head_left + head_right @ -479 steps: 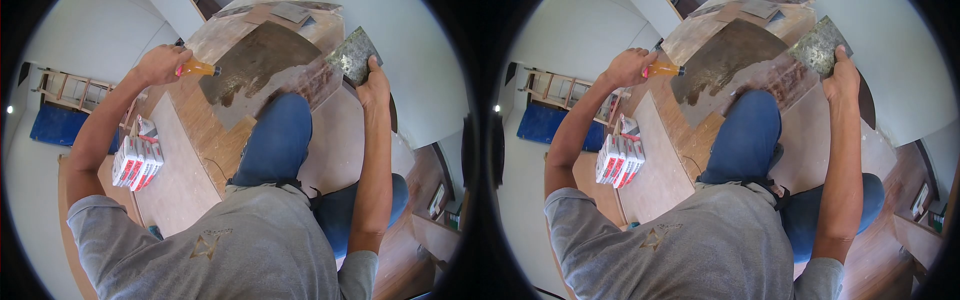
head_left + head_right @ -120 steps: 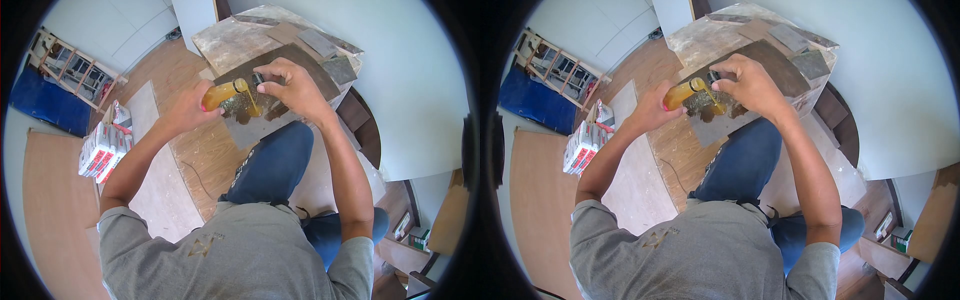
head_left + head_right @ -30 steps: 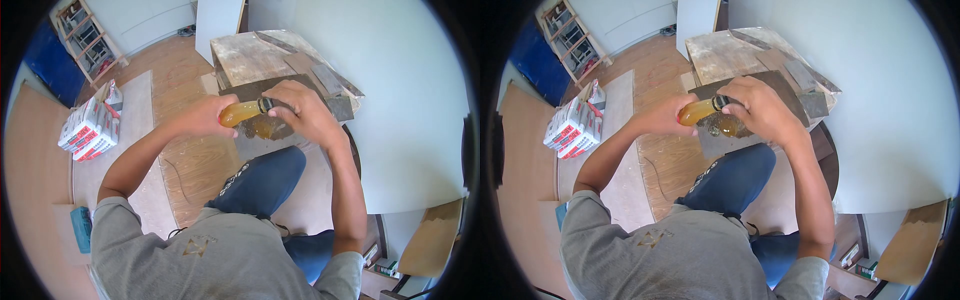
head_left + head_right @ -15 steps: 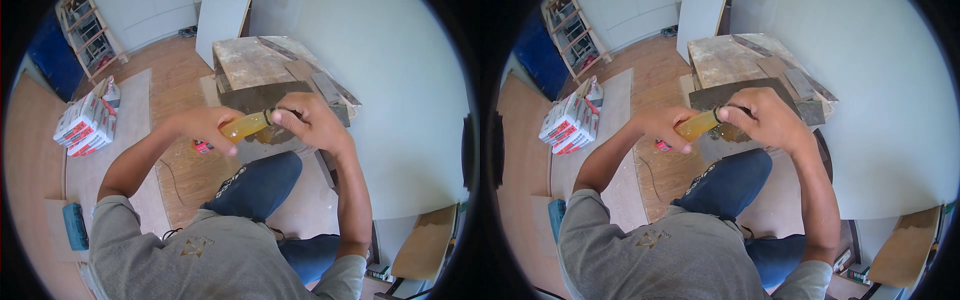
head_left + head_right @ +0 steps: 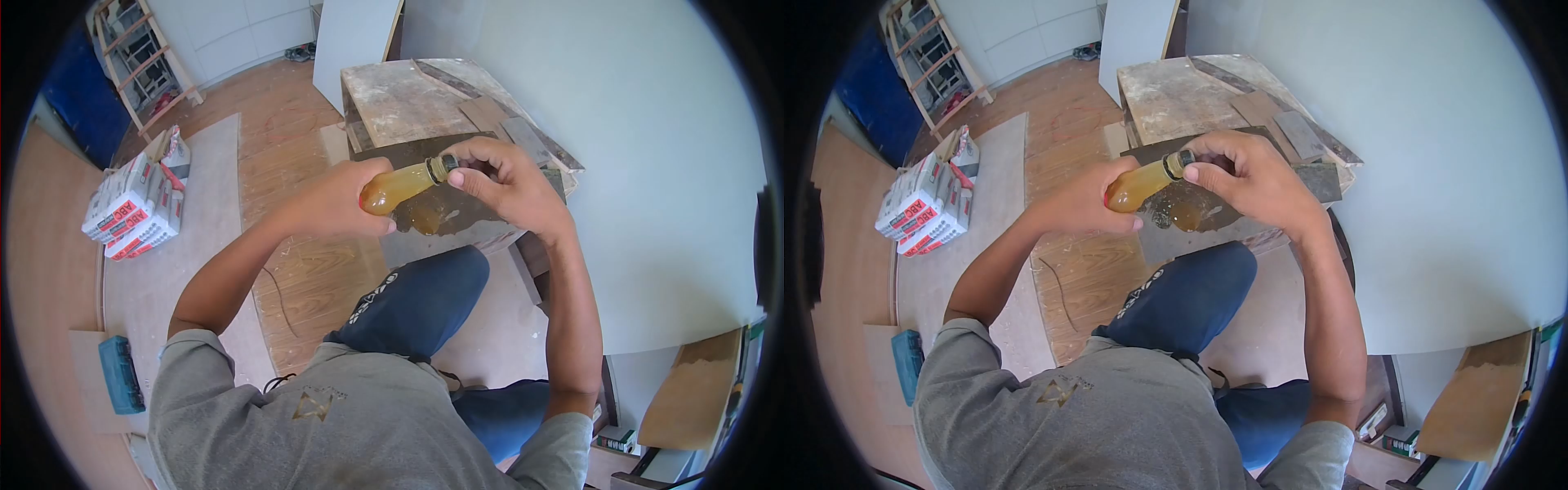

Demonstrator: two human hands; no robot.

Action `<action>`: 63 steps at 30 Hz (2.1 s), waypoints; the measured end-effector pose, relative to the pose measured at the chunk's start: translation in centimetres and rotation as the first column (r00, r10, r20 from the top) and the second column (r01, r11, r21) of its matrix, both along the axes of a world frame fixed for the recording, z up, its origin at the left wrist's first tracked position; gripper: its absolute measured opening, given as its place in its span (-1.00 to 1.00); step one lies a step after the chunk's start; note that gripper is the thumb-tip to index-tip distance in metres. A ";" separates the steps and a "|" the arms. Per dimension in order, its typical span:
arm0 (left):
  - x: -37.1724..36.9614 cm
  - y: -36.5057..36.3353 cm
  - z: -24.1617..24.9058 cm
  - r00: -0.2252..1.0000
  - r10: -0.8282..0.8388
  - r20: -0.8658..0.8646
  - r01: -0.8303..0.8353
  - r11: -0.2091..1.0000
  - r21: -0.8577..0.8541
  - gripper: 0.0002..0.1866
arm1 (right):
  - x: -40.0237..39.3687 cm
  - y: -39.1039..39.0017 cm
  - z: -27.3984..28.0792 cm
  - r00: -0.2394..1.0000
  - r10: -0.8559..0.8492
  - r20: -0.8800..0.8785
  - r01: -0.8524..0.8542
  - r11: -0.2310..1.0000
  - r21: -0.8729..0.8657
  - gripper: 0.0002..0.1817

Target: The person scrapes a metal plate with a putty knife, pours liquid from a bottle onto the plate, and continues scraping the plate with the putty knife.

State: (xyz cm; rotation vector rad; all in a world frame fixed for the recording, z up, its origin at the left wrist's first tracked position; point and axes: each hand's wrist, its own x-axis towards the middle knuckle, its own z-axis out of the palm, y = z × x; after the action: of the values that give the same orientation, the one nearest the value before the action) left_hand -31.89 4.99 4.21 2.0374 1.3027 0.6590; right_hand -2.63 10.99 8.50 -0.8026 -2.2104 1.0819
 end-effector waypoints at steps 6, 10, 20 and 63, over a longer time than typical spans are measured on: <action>-0.3 0.1 0.8 0.999 -0.046 0.025 0.051 0.970 -0.238 -0.49 | -0.1 0.1 -0.2 0.997 0.065 0.029 -0.068 0.993 0.099 -0.60; -0.3 0.2 0.9 0.991 -0.068 0.114 0.105 0.928 -0.357 -0.48 | 0.0 0.1 -0.3 0.998 0.063 -0.020 -0.061 0.994 0.093 -0.65; 0.7 0.4 -0.3 0.982 -0.147 0.121 0.161 0.980 -0.118 -0.51 | 0.8 0.8 1.0 0.986 -0.004 0.168 -0.008 0.997 0.073 -0.69; 1.8 1.2 -1.2 0.913 -0.164 0.372 0.275 0.923 -0.269 -0.47 | 0.8 -0.9 3.0 1.000 -0.024 -0.008 0.025 0.975 0.219 -0.40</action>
State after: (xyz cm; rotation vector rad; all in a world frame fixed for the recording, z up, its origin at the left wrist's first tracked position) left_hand -30.08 6.17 3.01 1.6834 0.8898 0.6205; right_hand -1.82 10.08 11.53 -0.7276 -2.2605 0.8094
